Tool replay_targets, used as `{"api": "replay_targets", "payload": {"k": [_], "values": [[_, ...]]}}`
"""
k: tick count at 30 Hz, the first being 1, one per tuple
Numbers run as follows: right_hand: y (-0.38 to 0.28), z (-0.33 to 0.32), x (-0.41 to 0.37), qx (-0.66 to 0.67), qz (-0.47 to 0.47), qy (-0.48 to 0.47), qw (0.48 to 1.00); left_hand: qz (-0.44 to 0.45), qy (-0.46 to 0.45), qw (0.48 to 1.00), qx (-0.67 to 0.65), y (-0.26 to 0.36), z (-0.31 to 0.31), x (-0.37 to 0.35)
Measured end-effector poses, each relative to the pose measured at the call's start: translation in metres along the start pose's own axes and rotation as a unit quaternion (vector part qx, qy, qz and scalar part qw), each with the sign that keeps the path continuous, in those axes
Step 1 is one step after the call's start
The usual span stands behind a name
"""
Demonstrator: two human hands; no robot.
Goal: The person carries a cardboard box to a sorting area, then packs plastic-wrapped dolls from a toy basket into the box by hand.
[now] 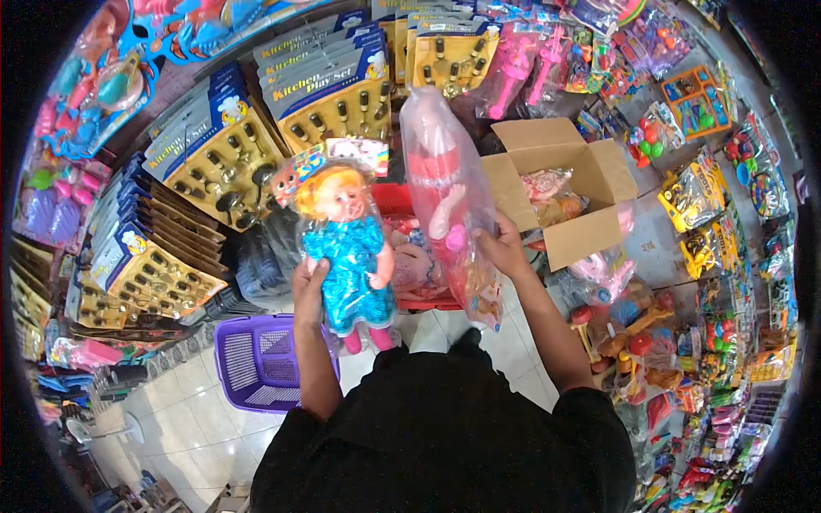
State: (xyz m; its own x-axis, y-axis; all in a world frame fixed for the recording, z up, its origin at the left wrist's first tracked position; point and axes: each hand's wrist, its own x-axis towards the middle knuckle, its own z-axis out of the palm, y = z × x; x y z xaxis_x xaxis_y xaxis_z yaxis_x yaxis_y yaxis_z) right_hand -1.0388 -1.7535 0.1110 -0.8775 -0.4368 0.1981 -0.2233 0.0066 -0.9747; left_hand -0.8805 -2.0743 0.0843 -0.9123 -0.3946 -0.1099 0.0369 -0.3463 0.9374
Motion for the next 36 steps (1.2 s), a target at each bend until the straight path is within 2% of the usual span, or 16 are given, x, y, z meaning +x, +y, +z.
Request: {"api": "replay_targets", "payload": {"k": [5,8,9,12,16,20,23,26,31,34,36], "values": [[-0.026,-0.063,-0.028,0.043,-0.055,0.036,0.997,0.032,-0.04,0.996,-0.073,0.002,0.081,-0.016],[-0.023,-0.131,-0.068,0.029,-0.063,0.094,0.993,0.019,-0.105,0.988,-0.111,-0.012,0.134,-0.028],[-0.021,-0.153,-0.084,0.024,-0.063,0.119,0.991,0.019,-0.153,0.982,-0.108,-0.025,0.145,-0.026],[-0.026,-0.213,-0.134,0.036,-0.058,0.202,0.977,-0.022,-0.091,0.991,-0.096,-0.06,0.187,-0.029],[-0.026,-0.288,-0.19,-0.027,-0.037,0.266,0.963,-0.06,-0.156,0.981,-0.102,-0.089,0.252,-0.033],[-0.022,-0.342,-0.222,-0.073,0.003,0.312,0.947,-0.097,-0.168,0.971,-0.136,-0.133,0.307,-0.02],[-0.021,-0.376,-0.226,-0.072,-0.001,0.299,0.951,-0.103,-0.179,0.975,-0.087,-0.123,0.357,-0.022],[-0.011,-0.398,-0.219,-0.059,0.007,0.283,0.957,-0.101,-0.156,0.981,-0.056,-0.118,0.378,-0.012],[0.015,-0.43,-0.179,-0.071,0.021,0.245,0.967,-0.093,-0.119,0.983,-0.105,-0.112,0.389,0.015],[0.026,-0.441,-0.145,-0.079,-0.025,0.236,0.968,-0.102,-0.084,0.982,-0.136,-0.107,0.394,0.032],[0.032,-0.453,-0.127,-0.06,-0.017,0.219,0.974,-0.145,-0.111,0.963,-0.198,-0.115,0.39,0.053]]}}
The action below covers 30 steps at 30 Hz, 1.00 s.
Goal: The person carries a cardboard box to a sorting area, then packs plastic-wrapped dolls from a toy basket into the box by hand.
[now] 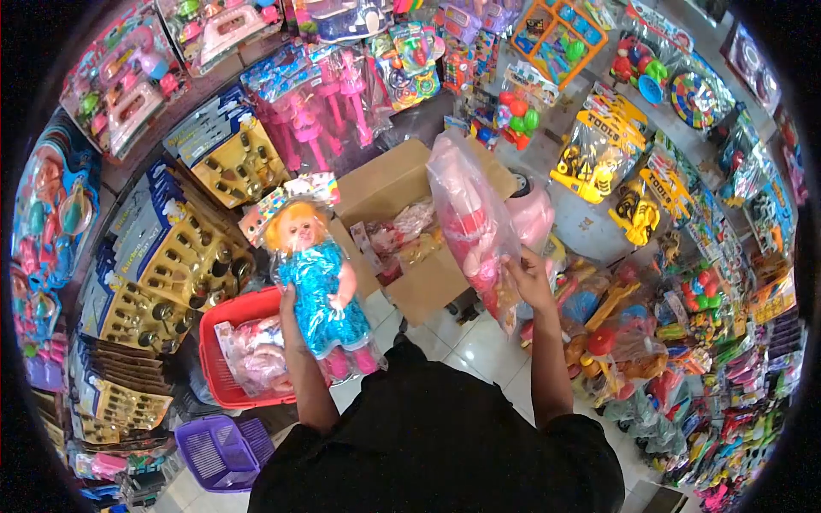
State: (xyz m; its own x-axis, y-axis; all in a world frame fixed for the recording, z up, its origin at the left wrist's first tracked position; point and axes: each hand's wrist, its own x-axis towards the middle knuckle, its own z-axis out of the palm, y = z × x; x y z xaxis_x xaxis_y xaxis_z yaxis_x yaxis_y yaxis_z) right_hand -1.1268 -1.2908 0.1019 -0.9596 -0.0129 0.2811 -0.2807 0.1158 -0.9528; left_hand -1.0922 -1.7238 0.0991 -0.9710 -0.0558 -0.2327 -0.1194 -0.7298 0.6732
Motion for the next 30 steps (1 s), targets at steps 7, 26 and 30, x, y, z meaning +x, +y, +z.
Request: {"api": "replay_targets", "payload": {"k": [7,26,30], "values": [[-0.008,0.004,0.093,-0.045,0.031,-0.087,0.995,0.022,0.037,0.997,-0.068,0.007,-0.001,0.055],[0.144,0.104,0.289,-0.275,-0.225,-0.437,0.826,0.105,0.259,0.96,-0.035,-0.042,-0.016,0.017],[0.195,0.111,0.292,-0.333,-0.241,-0.454,0.791,0.141,0.305,0.939,0.071,-0.047,0.024,0.027]]}}
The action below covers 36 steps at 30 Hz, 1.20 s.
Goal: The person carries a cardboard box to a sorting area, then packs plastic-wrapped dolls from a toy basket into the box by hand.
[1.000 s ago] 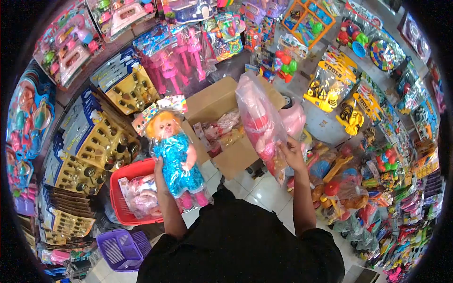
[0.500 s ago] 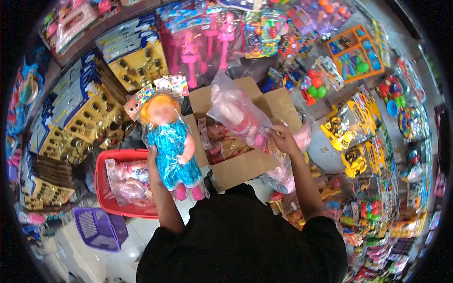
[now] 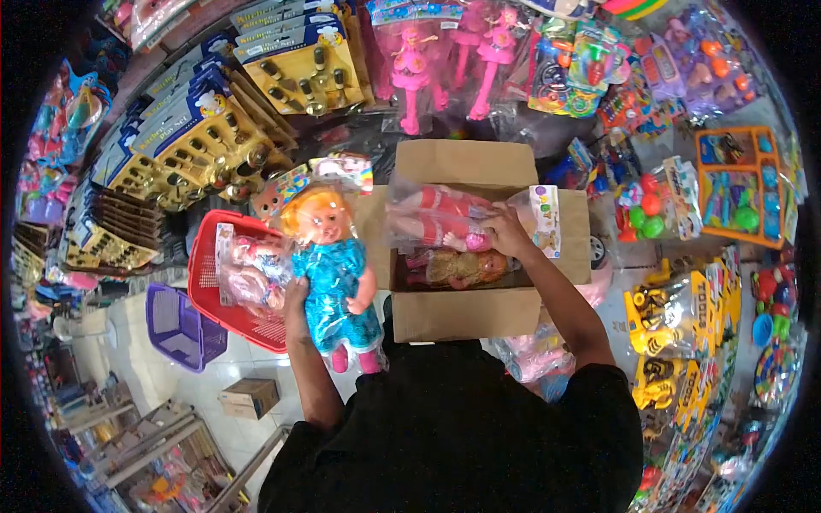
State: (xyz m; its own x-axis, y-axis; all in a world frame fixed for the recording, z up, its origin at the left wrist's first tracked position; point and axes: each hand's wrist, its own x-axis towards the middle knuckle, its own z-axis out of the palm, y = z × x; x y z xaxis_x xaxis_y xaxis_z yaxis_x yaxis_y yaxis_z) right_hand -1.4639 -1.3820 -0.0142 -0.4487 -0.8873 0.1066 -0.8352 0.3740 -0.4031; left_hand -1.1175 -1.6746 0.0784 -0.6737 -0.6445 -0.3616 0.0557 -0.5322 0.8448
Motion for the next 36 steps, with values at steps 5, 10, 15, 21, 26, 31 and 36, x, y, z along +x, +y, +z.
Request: {"api": "replay_targets", "payload": {"k": [5,10,15,21,26,31,36], "values": [[0.015,0.042,0.011,0.013,0.008,-0.013,1.0,0.024,0.016,0.994,0.107,-0.018,0.029,-0.002],[0.035,0.08,0.02,-0.003,-0.008,-0.023,1.0,0.004,0.018,0.983,0.184,-0.024,0.058,-0.008],[0.049,0.094,0.012,0.02,-0.025,0.022,0.999,0.022,-0.004,0.973,0.228,-0.018,0.077,-0.016],[0.033,0.055,0.007,0.012,-0.032,-0.019,0.999,0.024,0.021,0.967,0.252,-0.013,0.084,-0.022],[0.017,0.038,0.004,0.041,-0.028,-0.034,0.998,0.049,0.024,0.959,0.279,-0.011,0.085,-0.016],[0.007,0.016,-0.001,0.042,-0.042,-0.007,0.998,0.072,0.053,0.959,0.268,-0.003,0.096,-0.018],[0.022,0.03,0.0,0.0,-0.005,-0.044,0.999,0.079,0.057,0.959,0.264,0.002,0.087,-0.02]]}}
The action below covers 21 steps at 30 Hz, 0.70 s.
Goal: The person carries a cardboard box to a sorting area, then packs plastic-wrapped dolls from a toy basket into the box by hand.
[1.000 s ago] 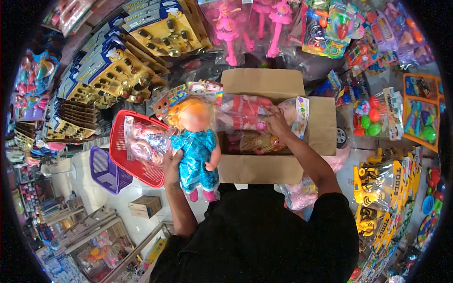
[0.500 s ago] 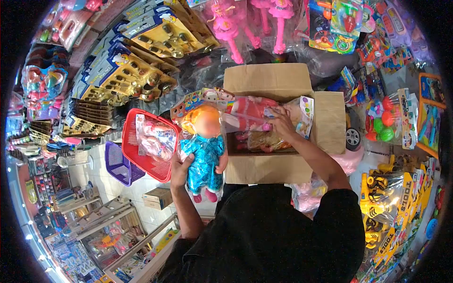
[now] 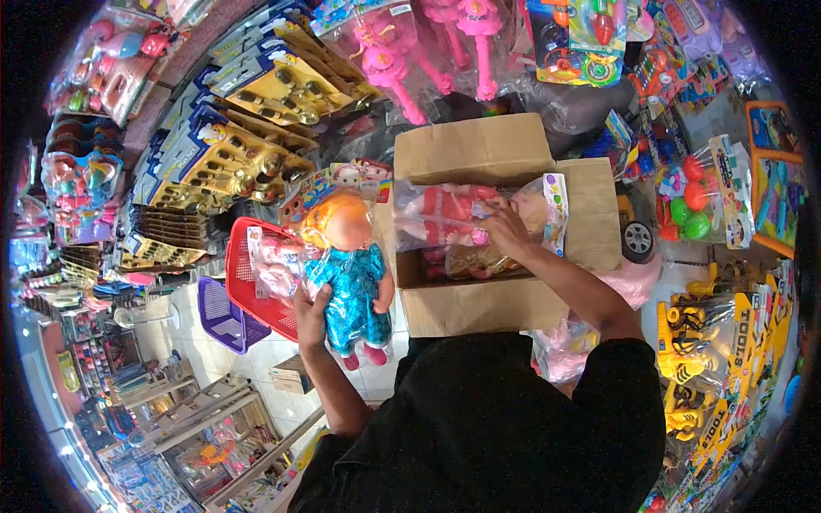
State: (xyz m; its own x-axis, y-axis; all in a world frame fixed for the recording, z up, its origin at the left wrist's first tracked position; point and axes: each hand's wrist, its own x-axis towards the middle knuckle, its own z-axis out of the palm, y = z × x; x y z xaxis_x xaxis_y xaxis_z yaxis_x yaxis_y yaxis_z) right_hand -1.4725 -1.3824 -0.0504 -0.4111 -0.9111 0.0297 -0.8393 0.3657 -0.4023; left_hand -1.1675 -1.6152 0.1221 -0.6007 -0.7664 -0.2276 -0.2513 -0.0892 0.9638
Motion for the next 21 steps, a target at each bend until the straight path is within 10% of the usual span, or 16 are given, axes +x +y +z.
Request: {"api": "replay_targets", "payload": {"k": [13,21], "values": [[0.044,0.078,0.017,0.025,0.046,0.03,0.998,-0.013,-0.024,0.999,0.037,-0.001,0.008,-0.01],[0.063,0.061,0.027,0.215,-0.004,0.107,0.971,-0.003,-0.288,0.954,0.089,-0.017,0.064,0.038]]}}
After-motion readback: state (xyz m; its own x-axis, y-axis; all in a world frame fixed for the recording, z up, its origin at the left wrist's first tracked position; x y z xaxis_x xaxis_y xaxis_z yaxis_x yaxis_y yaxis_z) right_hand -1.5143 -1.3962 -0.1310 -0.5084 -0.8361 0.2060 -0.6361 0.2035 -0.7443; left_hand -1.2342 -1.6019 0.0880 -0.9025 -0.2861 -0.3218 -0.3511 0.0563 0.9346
